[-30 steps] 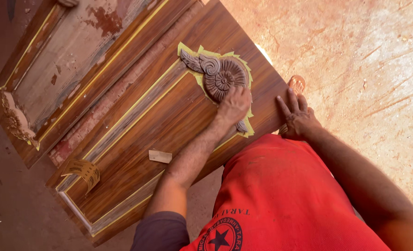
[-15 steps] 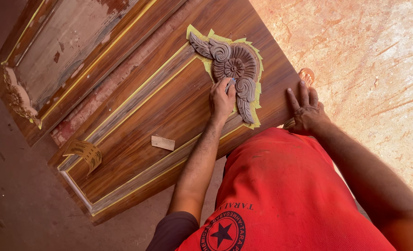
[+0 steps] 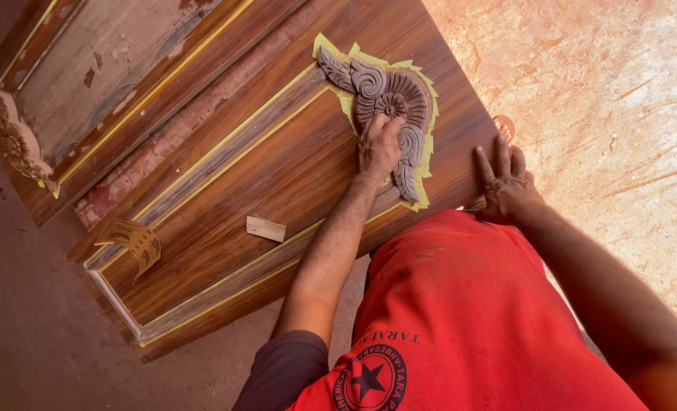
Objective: The person sands a carved floral design on a wooden cabinet door using a sanding block. They repeatedly rub the sanding block over the raised relief pattern to smooth the surface.
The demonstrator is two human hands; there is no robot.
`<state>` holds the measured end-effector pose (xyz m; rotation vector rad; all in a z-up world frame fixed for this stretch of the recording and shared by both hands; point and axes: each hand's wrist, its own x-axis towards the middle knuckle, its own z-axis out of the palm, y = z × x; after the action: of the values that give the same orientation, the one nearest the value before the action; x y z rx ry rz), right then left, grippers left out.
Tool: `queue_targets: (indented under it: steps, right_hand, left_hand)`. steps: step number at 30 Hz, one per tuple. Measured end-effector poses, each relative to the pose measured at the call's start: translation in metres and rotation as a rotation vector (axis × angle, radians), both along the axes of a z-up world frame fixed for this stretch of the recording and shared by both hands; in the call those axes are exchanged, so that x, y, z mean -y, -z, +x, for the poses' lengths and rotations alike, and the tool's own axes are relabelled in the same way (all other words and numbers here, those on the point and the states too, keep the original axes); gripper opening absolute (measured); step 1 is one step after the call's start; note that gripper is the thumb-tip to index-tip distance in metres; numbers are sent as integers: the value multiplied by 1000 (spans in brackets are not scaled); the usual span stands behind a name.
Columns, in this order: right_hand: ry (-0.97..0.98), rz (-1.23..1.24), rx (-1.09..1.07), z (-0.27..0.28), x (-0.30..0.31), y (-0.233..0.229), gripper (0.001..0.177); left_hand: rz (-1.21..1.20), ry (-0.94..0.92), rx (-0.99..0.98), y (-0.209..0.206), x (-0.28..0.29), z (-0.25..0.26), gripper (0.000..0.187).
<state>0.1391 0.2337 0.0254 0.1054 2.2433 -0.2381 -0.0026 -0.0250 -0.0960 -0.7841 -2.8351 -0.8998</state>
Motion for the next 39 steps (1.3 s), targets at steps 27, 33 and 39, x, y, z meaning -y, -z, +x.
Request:
queue_targets:
  steps: [27,33,39]
  right_hand:
    - [12,5,-15,5,4,-14,144]
    - [-15,-4,-15,0,1,-2,149]
    - [43,-41,-31,-2,-3,-6,146]
  left_hand:
    - [-311,673,-286,-30,-6,-35,21]
    - [-448,814,-350,-36,-22,-37,15]
    - [-444,546,-35,-35,-4,-22,30]
